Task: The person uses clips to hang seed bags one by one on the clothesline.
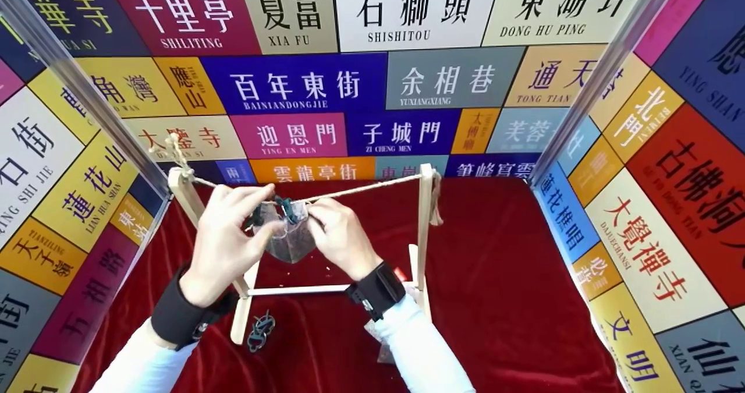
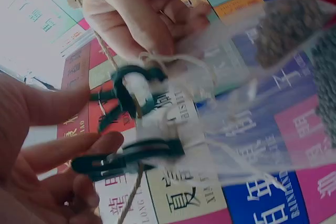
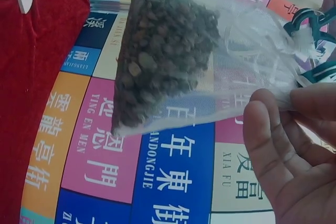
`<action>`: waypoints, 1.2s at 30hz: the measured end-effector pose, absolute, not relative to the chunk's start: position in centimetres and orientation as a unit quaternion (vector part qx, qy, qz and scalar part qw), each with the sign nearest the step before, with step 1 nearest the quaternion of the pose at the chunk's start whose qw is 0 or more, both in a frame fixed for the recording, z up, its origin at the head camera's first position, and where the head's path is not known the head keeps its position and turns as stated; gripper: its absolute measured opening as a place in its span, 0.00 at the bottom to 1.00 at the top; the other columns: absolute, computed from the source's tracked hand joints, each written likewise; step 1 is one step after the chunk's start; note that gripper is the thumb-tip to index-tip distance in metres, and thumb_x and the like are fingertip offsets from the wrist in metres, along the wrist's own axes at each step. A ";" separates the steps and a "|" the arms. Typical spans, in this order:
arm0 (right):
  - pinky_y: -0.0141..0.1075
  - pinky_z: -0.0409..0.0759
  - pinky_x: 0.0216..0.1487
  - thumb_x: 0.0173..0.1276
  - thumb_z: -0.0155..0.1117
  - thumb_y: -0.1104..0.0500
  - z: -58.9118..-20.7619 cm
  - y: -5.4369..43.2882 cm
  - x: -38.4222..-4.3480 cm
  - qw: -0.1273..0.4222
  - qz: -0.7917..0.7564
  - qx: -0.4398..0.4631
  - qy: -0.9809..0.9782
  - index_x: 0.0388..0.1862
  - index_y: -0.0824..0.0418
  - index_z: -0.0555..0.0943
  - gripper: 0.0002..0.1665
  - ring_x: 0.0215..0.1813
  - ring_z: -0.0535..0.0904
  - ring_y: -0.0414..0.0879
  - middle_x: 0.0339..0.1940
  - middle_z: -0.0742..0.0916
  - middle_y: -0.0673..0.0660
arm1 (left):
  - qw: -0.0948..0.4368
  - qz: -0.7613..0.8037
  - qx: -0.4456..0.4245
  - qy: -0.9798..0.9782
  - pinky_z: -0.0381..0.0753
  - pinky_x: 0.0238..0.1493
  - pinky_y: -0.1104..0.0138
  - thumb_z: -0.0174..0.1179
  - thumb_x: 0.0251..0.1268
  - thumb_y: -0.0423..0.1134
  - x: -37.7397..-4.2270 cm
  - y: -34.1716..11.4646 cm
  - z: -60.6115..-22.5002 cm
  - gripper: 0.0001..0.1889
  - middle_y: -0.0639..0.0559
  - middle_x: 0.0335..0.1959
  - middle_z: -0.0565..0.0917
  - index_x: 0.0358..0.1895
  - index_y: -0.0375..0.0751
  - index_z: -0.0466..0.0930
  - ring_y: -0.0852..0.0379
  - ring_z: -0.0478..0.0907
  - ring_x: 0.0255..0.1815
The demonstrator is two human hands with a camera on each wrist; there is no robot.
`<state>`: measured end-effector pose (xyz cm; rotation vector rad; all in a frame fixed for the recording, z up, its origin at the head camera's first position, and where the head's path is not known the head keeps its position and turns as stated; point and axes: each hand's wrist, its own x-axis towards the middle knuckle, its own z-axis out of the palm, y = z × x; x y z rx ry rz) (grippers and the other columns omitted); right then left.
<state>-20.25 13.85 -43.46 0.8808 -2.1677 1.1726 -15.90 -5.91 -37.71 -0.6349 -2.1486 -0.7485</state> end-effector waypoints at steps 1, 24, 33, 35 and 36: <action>0.39 0.85 0.54 0.67 0.66 0.73 -43.5 14.0 -20.3 0.258 0.431 0.328 -0.800 0.45 0.66 0.90 0.11 0.50 0.88 0.52 0.45 0.91 0.60 | 0.384 -0.294 -0.253 -0.838 0.74 0.48 0.55 0.80 0.53 0.39 -15.6 -6.1 -37.8 0.30 0.43 0.49 0.86 0.60 0.33 0.84 0.44 0.74 0.43; 0.43 0.78 0.50 0.62 0.71 0.69 -56.2 19.5 -16.8 0.360 0.381 0.210 -0.826 0.56 0.67 0.85 0.22 0.44 0.83 0.53 0.50 0.87 0.61 | 0.529 -0.281 -0.254 -0.759 0.78 0.61 0.55 0.61 0.73 0.42 -11.2 -8.2 -47.3 0.19 0.38 0.48 0.86 0.55 0.28 0.85 0.39 0.83 0.46; 0.38 0.83 0.40 0.59 0.74 0.70 -61.6 20.2 -14.7 0.353 0.355 0.170 -0.849 0.55 0.66 0.86 0.23 0.42 0.86 0.50 0.49 0.87 0.62 | 0.468 -0.307 -0.186 -0.808 0.76 0.51 0.57 0.59 0.74 0.44 -10.3 -8.2 -55.1 0.20 0.44 0.49 0.85 0.60 0.36 0.85 0.45 0.81 0.45; 0.36 0.82 0.37 0.58 0.74 0.70 -62.5 20.2 -14.3 0.354 0.347 0.164 -0.853 0.55 0.65 0.86 0.23 0.39 0.86 0.48 0.48 0.87 0.61 | 0.458 -0.315 -0.166 -0.814 0.76 0.50 0.58 0.58 0.74 0.45 -10.0 -8.3 -56.6 0.20 0.45 0.48 0.85 0.60 0.37 0.85 0.46 0.81 0.44; 0.33 0.82 0.35 0.58 0.74 0.70 -62.9 20.2 -14.1 0.349 0.350 0.162 -0.854 0.55 0.65 0.86 0.24 0.37 0.85 0.46 0.48 0.87 0.61 | 0.455 -0.319 -0.158 -0.816 0.75 0.50 0.58 0.58 0.75 0.46 -9.9 -8.3 -57.3 0.20 0.46 0.48 0.85 0.60 0.38 0.85 0.47 0.81 0.43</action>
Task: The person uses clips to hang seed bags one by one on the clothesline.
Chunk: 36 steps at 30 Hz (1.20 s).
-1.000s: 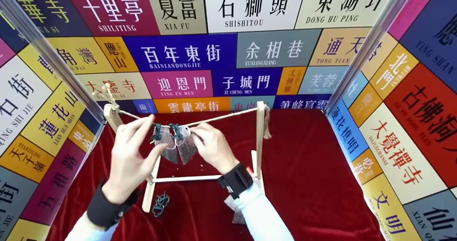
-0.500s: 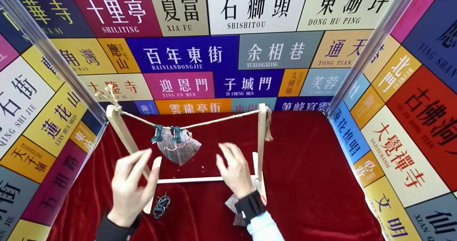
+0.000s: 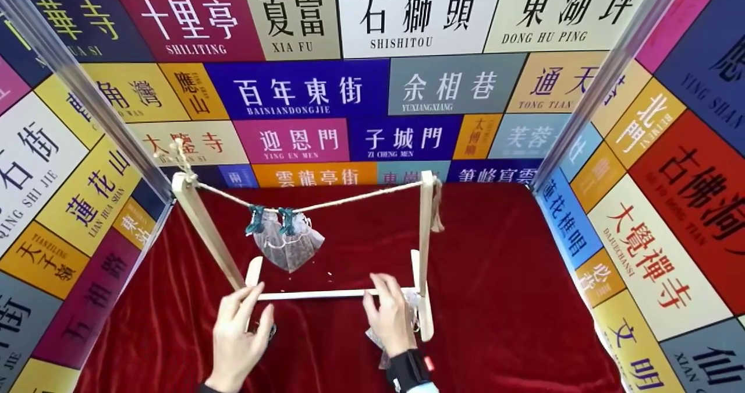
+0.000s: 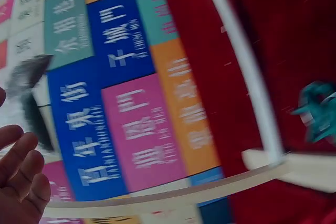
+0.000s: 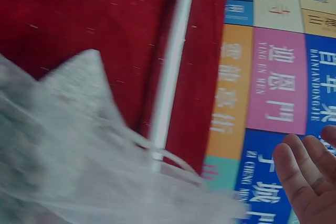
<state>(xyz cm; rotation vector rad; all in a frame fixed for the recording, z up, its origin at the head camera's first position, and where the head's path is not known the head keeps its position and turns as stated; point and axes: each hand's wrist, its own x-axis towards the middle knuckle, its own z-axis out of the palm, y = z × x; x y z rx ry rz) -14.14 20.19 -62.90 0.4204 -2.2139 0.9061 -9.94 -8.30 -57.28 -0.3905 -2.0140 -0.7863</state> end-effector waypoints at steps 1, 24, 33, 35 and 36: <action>0.31 0.81 0.33 0.58 0.74 0.70 -63.3 20.1 -13.9 0.341 0.357 0.161 -0.854 0.55 0.65 0.86 0.24 0.36 0.84 0.45 0.48 0.87 0.61 | 0.451 -0.323 -0.153 -0.818 0.75 0.51 0.58 0.58 0.75 0.46 -9.8 -8.3 -58.0 0.20 0.46 0.48 0.85 0.60 0.38 0.85 0.47 0.81 0.44; 0.39 0.85 0.31 0.58 0.72 0.71 -68.0 15.4 -11.7 0.245 0.423 0.165 -0.857 0.55 0.70 0.84 0.23 0.33 0.83 0.52 0.47 0.86 0.61 | 0.369 -0.302 -0.066 -0.876 0.77 0.43 0.57 0.70 0.55 0.38 -8.9 -9.3 -66.7 0.20 0.47 0.43 0.84 0.52 0.36 0.88 0.50 0.79 0.40; 0.32 0.85 0.34 0.60 0.72 0.70 -68.6 12.0 -11.2 0.194 0.429 0.220 -0.855 0.57 0.68 0.84 0.24 0.36 0.85 0.46 0.48 0.86 0.60 | 0.321 -0.285 -0.014 -0.903 0.82 0.42 0.50 0.74 0.50 0.34 -9.1 -10.7 -68.2 0.20 0.42 0.43 0.84 0.50 0.34 0.88 0.43 0.81 0.44; 0.32 0.85 0.34 0.61 0.72 0.69 -68.7 11.4 -11.1 0.177 0.430 0.231 -0.854 0.58 0.67 0.83 0.24 0.36 0.85 0.45 0.48 0.86 0.60 | 0.309 -0.277 -0.004 -0.910 0.81 0.43 0.50 0.75 0.49 0.34 -9.2 -10.9 -68.7 0.21 0.41 0.43 0.84 0.50 0.33 0.88 0.42 0.81 0.44; 0.31 0.85 0.34 0.62 0.71 0.69 -68.7 11.1 -11.0 0.170 0.429 0.235 -0.855 0.59 0.67 0.83 0.24 0.36 0.85 0.44 0.49 0.86 0.60 | 0.302 -0.273 0.000 -0.913 0.81 0.43 0.49 0.76 0.48 0.33 -9.2 -11.0 -69.0 0.22 0.41 0.43 0.84 0.50 0.33 0.88 0.42 0.81 0.44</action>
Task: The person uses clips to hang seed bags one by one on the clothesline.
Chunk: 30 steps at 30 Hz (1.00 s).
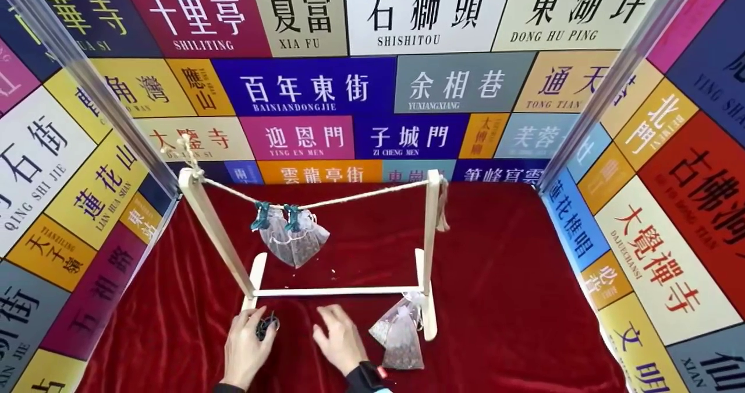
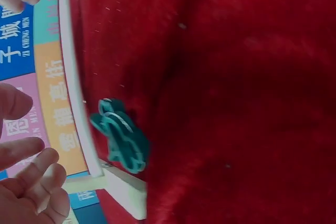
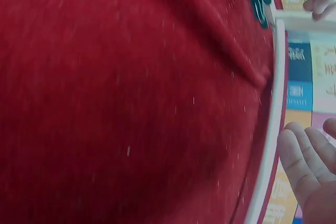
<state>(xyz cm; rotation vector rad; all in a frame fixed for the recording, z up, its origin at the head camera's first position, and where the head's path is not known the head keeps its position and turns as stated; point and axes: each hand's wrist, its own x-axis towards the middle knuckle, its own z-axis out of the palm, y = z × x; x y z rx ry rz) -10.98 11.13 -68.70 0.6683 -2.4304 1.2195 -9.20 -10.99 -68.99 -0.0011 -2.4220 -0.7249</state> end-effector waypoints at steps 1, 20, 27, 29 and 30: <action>0.30 0.84 0.34 0.62 0.71 0.69 -68.7 10.9 -10.9 0.164 0.429 0.239 -0.856 0.59 0.67 0.83 0.24 0.36 0.85 0.43 0.49 0.86 0.60 | 0.294 -0.269 0.003 -0.917 0.81 0.43 0.49 0.76 0.48 0.34 -9.3 -11.1 -69.3 0.22 0.40 0.43 0.84 0.50 0.33 0.88 0.41 0.81 0.44; 0.28 0.83 0.34 0.64 0.69 0.68 -69.1 8.4 -10.4 0.112 0.418 0.281 -0.856 0.60 0.67 0.82 0.24 0.35 0.83 0.37 0.46 0.86 0.62 | 0.192 -0.226 0.015 -0.955 0.82 0.44 0.49 0.83 0.37 0.33 -9.9 -11.3 -71.4 0.22 0.41 0.41 0.79 0.41 0.32 0.88 0.41 0.80 0.43; 0.22 0.80 0.35 0.66 0.68 0.68 -69.0 8.5 -10.6 0.093 0.431 0.271 -0.855 0.61 0.68 0.81 0.23 0.35 0.82 0.36 0.47 0.85 0.62 | 0.173 -0.242 0.027 -0.954 0.84 0.40 0.50 0.79 0.43 0.30 -10.1 -11.5 -70.8 0.13 0.44 0.39 0.79 0.36 0.34 0.88 0.43 0.79 0.43; 0.23 0.80 0.35 0.66 0.68 0.68 -69.0 8.6 -10.7 0.093 0.435 0.270 -0.854 0.60 0.68 0.81 0.23 0.35 0.82 0.36 0.47 0.85 0.62 | 0.166 -0.244 0.041 -0.955 0.85 0.39 0.48 0.78 0.44 0.31 -10.2 -11.6 -70.6 0.14 0.43 0.40 0.80 0.37 0.34 0.89 0.41 0.79 0.43; 0.23 0.81 0.35 0.66 0.68 0.68 -69.0 8.6 -10.7 0.097 0.435 0.271 -0.853 0.60 0.68 0.81 0.23 0.35 0.83 0.36 0.47 0.85 0.62 | 0.162 -0.243 0.048 -0.955 0.85 0.38 0.48 0.77 0.44 0.31 -10.1 -11.6 -70.5 0.14 0.42 0.40 0.80 0.37 0.34 0.88 0.40 0.79 0.43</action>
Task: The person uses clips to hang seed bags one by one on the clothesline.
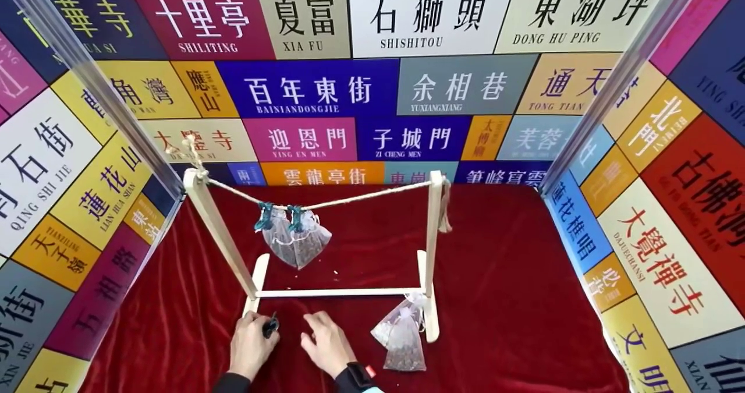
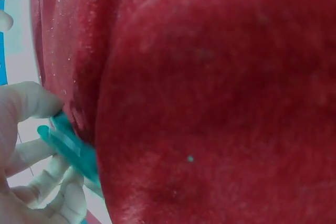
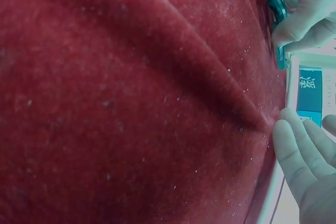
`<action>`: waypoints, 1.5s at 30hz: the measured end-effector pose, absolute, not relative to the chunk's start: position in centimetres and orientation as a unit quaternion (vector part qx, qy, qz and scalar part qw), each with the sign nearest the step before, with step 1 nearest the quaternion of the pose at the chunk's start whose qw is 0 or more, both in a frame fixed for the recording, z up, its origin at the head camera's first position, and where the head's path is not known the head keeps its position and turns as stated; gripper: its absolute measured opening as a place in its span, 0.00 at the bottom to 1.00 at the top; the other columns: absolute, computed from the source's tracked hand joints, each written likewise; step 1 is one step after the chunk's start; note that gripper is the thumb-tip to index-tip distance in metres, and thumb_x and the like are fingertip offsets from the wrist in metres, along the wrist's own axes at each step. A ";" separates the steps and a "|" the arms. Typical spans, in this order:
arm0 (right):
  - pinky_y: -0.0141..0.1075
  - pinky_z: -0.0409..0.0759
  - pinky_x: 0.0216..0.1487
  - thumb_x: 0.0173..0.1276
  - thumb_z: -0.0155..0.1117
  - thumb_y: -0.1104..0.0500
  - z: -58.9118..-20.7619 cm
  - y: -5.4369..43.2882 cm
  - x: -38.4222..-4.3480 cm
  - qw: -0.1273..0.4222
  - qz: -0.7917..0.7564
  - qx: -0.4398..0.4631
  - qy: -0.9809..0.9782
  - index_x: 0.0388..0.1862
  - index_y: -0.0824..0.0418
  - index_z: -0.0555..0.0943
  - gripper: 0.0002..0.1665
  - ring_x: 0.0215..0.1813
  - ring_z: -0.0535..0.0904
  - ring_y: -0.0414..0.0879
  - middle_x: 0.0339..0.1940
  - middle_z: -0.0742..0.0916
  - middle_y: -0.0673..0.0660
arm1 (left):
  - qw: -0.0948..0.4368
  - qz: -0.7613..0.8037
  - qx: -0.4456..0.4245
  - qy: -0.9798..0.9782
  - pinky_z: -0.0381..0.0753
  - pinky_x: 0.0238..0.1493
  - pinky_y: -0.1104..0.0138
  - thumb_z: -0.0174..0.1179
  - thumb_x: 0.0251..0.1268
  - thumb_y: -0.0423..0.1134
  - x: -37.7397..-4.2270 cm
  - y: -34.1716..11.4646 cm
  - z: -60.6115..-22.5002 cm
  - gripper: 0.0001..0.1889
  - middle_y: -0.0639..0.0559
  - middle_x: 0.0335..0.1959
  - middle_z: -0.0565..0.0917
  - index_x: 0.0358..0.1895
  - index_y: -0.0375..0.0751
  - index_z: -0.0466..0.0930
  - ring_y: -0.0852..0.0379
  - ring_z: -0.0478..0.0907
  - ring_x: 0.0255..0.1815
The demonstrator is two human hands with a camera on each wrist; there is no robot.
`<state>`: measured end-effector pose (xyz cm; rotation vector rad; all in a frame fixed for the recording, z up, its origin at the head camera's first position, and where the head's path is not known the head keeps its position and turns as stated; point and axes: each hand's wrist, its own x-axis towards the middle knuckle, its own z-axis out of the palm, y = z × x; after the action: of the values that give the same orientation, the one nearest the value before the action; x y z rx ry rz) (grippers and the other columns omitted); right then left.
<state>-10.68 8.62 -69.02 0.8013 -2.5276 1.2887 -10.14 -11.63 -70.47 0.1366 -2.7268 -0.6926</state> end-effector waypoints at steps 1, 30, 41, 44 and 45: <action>0.23 0.81 0.35 0.66 0.68 0.68 -69.1 8.7 -10.7 0.101 0.434 0.271 -0.853 0.60 0.68 0.82 0.23 0.34 0.83 0.37 0.46 0.85 0.62 | 0.161 -0.242 0.055 -0.955 0.85 0.38 0.47 0.76 0.44 0.32 -10.1 -11.6 -70.4 0.14 0.41 0.40 0.80 0.37 0.34 0.88 0.38 0.79 0.43; 0.30 0.84 0.35 0.69 0.67 0.67 -66.0 10.7 -12.1 0.079 0.506 0.221 -0.830 0.55 0.70 0.84 0.17 0.37 0.84 0.39 0.41 0.88 0.61 | 0.331 -0.337 0.001 -0.881 0.82 0.30 0.54 0.67 0.52 0.24 -10.9 -9.4 -62.9 0.09 0.45 0.30 0.87 0.37 0.33 0.88 0.47 0.85 0.30; 0.45 0.88 0.41 0.79 0.58 0.63 -63.2 12.1 -12.4 -0.126 0.705 0.118 -0.688 0.62 0.79 0.77 0.22 0.41 0.89 0.51 0.47 0.89 0.70 | 0.386 -0.349 -0.101 -0.848 0.85 0.36 0.64 0.70 0.54 0.24 -8.6 -3.7 -62.4 0.14 0.47 0.36 0.86 0.46 0.34 0.88 0.53 0.84 0.37; 0.40 0.87 0.44 0.81 0.55 0.61 -62.9 12.3 -12.0 -0.173 0.742 0.089 -0.642 0.64 0.82 0.74 0.24 0.43 0.87 0.46 0.46 0.90 0.61 | 0.405 -0.353 -0.117 -0.835 0.85 0.38 0.67 0.71 0.52 0.24 -8.0 -2.6 -63.0 0.15 0.48 0.37 0.87 0.46 0.33 0.88 0.54 0.84 0.37; 0.38 0.87 0.45 0.81 0.55 0.61 -62.9 12.4 -11.9 -0.182 0.749 0.081 -0.632 0.64 0.82 0.73 0.25 0.43 0.87 0.45 0.46 0.90 0.58 | 0.410 -0.356 -0.122 -0.831 0.84 0.38 0.67 0.71 0.52 0.24 -7.9 -2.2 -63.2 0.16 0.49 0.38 0.87 0.46 0.34 0.88 0.54 0.84 0.38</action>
<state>-11.89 12.43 -62.87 0.2893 -2.2531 2.6716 -7.91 -2.23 -63.20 -0.3063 -2.0924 -0.8974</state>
